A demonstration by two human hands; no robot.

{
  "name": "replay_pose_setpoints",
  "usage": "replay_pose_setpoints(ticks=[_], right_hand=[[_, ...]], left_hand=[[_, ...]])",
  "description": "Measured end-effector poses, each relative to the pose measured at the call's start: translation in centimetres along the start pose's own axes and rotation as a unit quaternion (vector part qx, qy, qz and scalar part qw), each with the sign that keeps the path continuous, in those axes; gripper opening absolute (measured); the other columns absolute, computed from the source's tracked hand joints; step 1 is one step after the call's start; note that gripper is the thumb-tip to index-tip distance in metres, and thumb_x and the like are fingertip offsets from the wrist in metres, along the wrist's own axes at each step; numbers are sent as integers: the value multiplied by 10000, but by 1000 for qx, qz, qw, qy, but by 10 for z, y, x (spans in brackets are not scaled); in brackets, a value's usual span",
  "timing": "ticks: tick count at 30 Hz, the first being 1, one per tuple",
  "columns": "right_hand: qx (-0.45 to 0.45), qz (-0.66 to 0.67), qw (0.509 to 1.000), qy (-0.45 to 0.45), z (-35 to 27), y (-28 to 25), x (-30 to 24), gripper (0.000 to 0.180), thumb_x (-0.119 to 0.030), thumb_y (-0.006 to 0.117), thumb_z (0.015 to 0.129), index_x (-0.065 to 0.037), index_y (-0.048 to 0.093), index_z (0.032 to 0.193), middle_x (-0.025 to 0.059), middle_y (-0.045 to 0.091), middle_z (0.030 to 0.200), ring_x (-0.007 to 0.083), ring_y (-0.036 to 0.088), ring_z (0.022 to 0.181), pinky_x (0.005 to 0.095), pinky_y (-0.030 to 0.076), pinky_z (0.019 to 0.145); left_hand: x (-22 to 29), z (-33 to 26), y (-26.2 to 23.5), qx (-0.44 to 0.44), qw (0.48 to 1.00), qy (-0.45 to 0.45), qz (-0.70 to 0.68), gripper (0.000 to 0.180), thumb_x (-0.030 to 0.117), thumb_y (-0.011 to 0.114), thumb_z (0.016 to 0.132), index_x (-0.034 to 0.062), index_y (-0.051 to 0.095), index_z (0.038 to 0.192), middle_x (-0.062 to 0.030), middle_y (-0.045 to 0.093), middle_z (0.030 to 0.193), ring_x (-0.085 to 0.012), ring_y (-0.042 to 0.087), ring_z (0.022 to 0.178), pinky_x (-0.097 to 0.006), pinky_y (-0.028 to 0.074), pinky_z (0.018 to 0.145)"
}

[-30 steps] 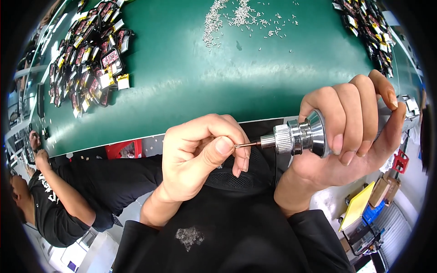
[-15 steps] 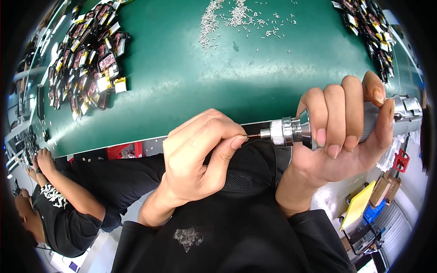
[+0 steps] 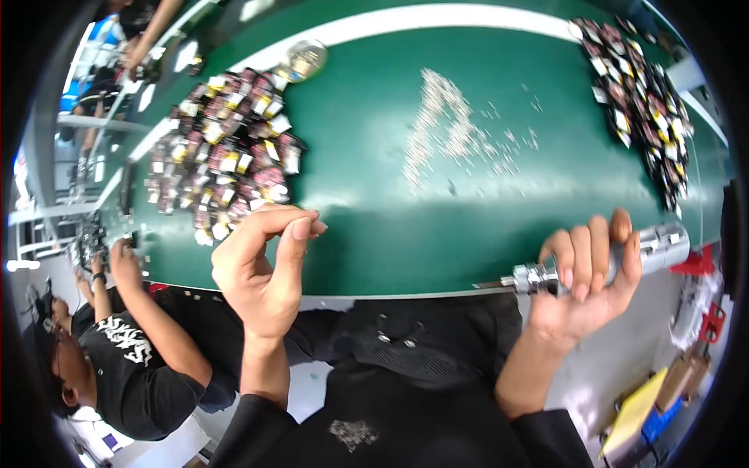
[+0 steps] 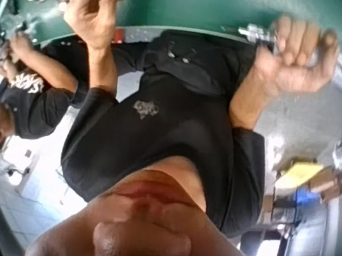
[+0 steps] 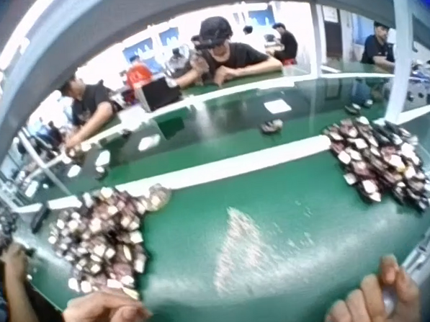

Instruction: Assemble small electronic components by using an electric screwdriver to fasten screws onto the parts on an assembly line.

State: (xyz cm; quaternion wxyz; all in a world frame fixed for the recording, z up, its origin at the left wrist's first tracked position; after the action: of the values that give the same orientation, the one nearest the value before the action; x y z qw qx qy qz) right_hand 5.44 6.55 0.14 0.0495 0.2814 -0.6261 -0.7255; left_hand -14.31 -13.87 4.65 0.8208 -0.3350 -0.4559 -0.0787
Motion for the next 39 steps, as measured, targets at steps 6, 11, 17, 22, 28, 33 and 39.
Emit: replay_pose_setpoints(ticks=[6, 11, 17, 22, 28, 33, 39], right_hand=[[65, -41, 996, -44, 0, -34, -15, 119, -149, 442, 962, -57, 406, 896, -24, 326, 500, 61, 297, 371, 225, 336, 412], [65, -28, 997, -27, 2, -31, -11, 128, -158, 434, 965, -65, 390, 889, -19, 319, 487, 62, 275, 351, 225, 336, 384], [86, -27, 996, -26, 9, -34, -4, 136, -167, 408, 969, -71, 383, 877, -7, 325, 470, 82, 292, 328, 235, 353, 363], [28, -31, 999, -9, 9, -29, -5, 129, -149, 420, 971, -64, 367, 889, -15, 328, 492, 63, 306, 357, 221, 317, 392], [34, -20, 999, 7, 6, -30, -10, 133, -154, 409, 975, -60, 371, 889, -11, 331, 493, 73, 300, 352, 237, 325, 399], [52, -6, 999, 7, 4, -33, -10, 139, -185, 413, 968, -68, 382, 897, 0, 359, 501, 96, 353, 365, 263, 361, 405], [1, 22, 999, 38, 9, -33, -3, 137, -190, 421, 965, -62, 443, 920, -15, 354, 517, 91, 342, 394, 269, 368, 463]], left_hand=[[-63, 113, -80, 111, 983, 3, 147, 139, 67, 526, 913, -47, 600, 885, -76, 637, 700, -110, 591, 625, -241, 464, 589], [-190, 223, -164, 45, 897, -103, 427, 318, 179, 644, 809, -8, 578, 1058, -165, 671, 818, -320, 651, 830, -375, 491, 781], [-259, 276, -147, -32, 900, -265, 346, 449, 308, 670, 769, -59, 584, 1013, -238, 660, 850, -328, 669, 669, -403, 530, 709], [-259, 292, -132, -37, 833, -149, 531, 436, 288, 637, 796, -52, 560, 1058, -266, 633, 964, -385, 634, 874, -443, 503, 808], [-262, 277, -148, -50, 848, 0, 528, 378, 172, 597, 811, 6, 569, 1149, -218, 632, 977, -370, 600, 939, -424, 469, 834], [-153, 242, -77, -112, 914, 93, 379, 303, 86, 582, 823, 54, 607, 1124, -171, 625, 935, -331, 610, 836, -398, 474, 799], [14, 82, 34, -246, 895, 271, 253, 447, -57, 645, 712, 52, 611, 1144, -150, 591, 1145, -312, 600, 950, -385, 491, 789]])
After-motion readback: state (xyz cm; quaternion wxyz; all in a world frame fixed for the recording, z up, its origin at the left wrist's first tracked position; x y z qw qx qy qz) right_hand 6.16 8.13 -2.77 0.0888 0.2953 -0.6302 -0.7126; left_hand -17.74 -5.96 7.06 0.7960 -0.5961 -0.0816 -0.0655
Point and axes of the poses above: each hand's wrist, its own z-axis towards the middle knuckle, its own y-axis out of the palm, x = y × z, the point moved 7 cm from there along z, towards the middle knuckle
